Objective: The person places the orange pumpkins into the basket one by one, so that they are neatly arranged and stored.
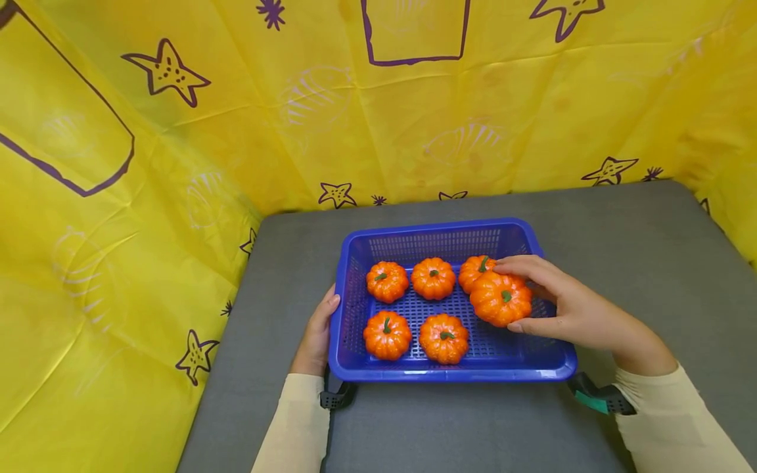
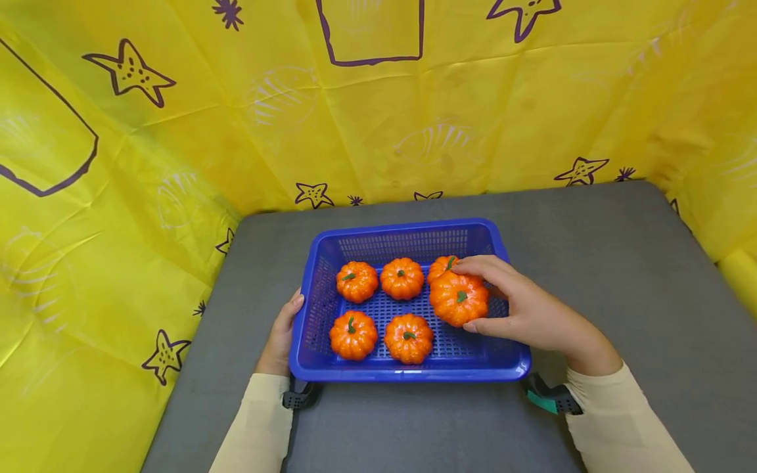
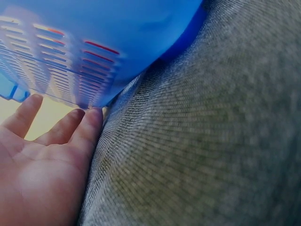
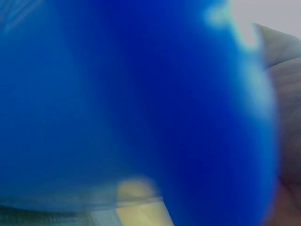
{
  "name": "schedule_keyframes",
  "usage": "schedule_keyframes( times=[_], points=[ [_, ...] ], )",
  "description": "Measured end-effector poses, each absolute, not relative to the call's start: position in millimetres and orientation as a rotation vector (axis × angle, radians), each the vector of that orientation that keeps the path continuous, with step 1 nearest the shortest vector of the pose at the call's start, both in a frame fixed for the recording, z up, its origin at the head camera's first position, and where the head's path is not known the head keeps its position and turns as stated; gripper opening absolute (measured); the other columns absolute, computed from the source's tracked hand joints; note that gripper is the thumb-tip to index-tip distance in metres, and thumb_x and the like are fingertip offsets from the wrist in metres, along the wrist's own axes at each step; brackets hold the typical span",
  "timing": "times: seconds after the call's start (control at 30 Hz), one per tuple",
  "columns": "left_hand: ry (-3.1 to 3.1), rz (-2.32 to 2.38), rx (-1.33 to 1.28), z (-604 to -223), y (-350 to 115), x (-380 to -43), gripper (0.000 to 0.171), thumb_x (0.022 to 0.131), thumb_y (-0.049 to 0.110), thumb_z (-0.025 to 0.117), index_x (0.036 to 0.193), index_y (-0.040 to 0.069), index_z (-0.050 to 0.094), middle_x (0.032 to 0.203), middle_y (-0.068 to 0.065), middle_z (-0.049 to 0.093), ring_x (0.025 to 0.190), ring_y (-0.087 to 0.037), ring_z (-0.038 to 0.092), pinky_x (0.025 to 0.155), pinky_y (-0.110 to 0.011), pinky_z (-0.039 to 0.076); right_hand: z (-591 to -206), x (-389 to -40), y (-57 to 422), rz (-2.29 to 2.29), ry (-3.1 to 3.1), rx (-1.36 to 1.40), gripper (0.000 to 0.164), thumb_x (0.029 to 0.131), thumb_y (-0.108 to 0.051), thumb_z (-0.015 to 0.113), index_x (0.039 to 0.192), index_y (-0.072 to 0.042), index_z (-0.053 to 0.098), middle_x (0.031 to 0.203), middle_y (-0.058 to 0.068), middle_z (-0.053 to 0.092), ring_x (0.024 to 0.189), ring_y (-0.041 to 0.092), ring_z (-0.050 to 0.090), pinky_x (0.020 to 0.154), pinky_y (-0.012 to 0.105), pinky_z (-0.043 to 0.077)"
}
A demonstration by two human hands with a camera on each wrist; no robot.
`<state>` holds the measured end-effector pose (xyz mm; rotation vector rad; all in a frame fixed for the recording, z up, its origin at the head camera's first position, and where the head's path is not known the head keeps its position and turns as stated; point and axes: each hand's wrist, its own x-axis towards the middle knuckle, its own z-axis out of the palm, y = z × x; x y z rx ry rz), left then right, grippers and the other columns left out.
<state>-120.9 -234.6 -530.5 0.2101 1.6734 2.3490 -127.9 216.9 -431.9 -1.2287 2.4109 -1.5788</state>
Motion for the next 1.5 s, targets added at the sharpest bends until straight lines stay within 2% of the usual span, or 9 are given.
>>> schedule_keyframes(
  times=[0.07,0.23,0.53,0.67,0.77,0.9,1.0,1.3,1.5],
  points=[
    [1.669,2.347,0.212,-530.0,-234.5,-121.0,0.067,0.110,0.040,0.044,0.173,0.021,0.031,0.159,-0.026,0.047,0.125,-0.032,0.063,0.102,-0.045,0.056,-432.3,-126.4,213.6,-1.527,2.449,-1.246,0.082,0.078,0.007,0.094,0.151,-0.007,0.058,0.150,0.008,0.054,0.140,0.013,0.045,0.108,0.018,0.044],
    [1.677,2.339,0.211,-528.7,-233.9,-121.9,0.066,0.110,0.040,0.044,0.172,0.021,0.032,0.158,-0.026,0.046,0.125,-0.033,0.063,0.103,-0.046,0.056,-433.6,-123.7,206.9,-1.417,2.511,-1.281,0.080,0.081,-0.003,0.096,0.151,-0.014,0.059,0.150,0.004,0.056,0.141,0.017,0.046,0.114,0.018,0.035],
    [1.677,2.345,0.209,-527.4,-233.9,-121.4,0.066,0.110,0.038,0.042,0.173,0.022,0.030,0.160,-0.026,0.045,0.126,-0.032,0.063,0.103,-0.045,0.056,-438.4,-123.7,199.8,-1.243,2.650,-1.230,0.077,0.081,-0.009,0.097,0.149,-0.013,0.060,0.148,0.005,0.058,0.139,0.033,0.049,0.117,0.015,0.026],
    [1.683,2.344,0.201,-527.1,-234.1,-121.2,0.065,0.110,0.038,0.041,0.173,0.022,0.031,0.160,-0.027,0.045,0.124,-0.031,0.063,0.102,-0.044,0.056,-440.8,-124.3,197.5,-1.207,2.679,-1.237,0.075,0.081,-0.010,0.097,0.147,-0.011,0.061,0.146,0.006,0.059,0.138,0.035,0.051,0.117,0.015,0.026],
    [1.691,2.344,0.196,-527.5,-234.1,-120.9,0.065,0.110,0.038,0.041,0.173,0.023,0.031,0.159,-0.028,0.044,0.123,-0.031,0.064,0.101,-0.044,0.057,-442.1,-123.5,195.7,-1.141,2.727,-1.230,0.075,0.081,-0.012,0.097,0.147,-0.011,0.062,0.146,0.005,0.059,0.136,0.032,0.054,0.115,0.018,0.032],
    [1.694,2.341,0.199,-528.0,-233.9,-120.7,0.065,0.110,0.038,0.041,0.173,0.023,0.031,0.160,-0.028,0.044,0.124,-0.031,0.063,0.102,-0.044,0.057,-442.2,-121.1,193.1,-1.026,2.785,-1.209,0.074,0.081,-0.019,0.098,0.147,-0.013,0.064,0.145,0.004,0.060,0.132,0.030,0.060,0.106,0.042,0.053],
    [1.688,2.342,0.200,-528.2,-233.7,-120.9,0.066,0.110,0.039,0.042,0.173,0.023,0.030,0.161,-0.027,0.043,0.126,-0.032,0.062,0.103,-0.044,0.056,-441.2,-119.4,190.6,-0.948,2.800,-1.186,0.072,0.081,-0.022,0.098,0.145,-0.015,0.065,0.144,0.002,0.062,0.127,0.028,0.063,0.096,0.056,0.057],
    [1.702,2.331,0.224,-528.3,-234.0,-121.7,0.067,0.111,0.039,0.041,0.174,0.020,0.028,0.161,-0.026,0.043,0.129,-0.033,0.060,0.105,-0.044,0.055,-442.7,-117.7,186.6,-0.813,2.826,-1.150,0.072,0.080,-0.026,0.098,0.144,-0.016,0.068,0.143,0.001,0.064,0.125,0.028,0.065,0.095,0.056,0.057],
    [1.699,2.337,0.212,-528.8,-234.0,-120.8,0.067,0.111,0.039,0.044,0.173,0.020,0.029,0.161,-0.027,0.044,0.128,-0.034,0.061,0.104,-0.045,0.055,-444.5,-117.1,185.9,-0.772,2.826,-1.191,0.068,0.076,-0.026,0.098,0.138,-0.018,0.070,0.135,-0.004,0.068,0.119,0.023,0.066,0.094,0.052,0.057]
  ],
)
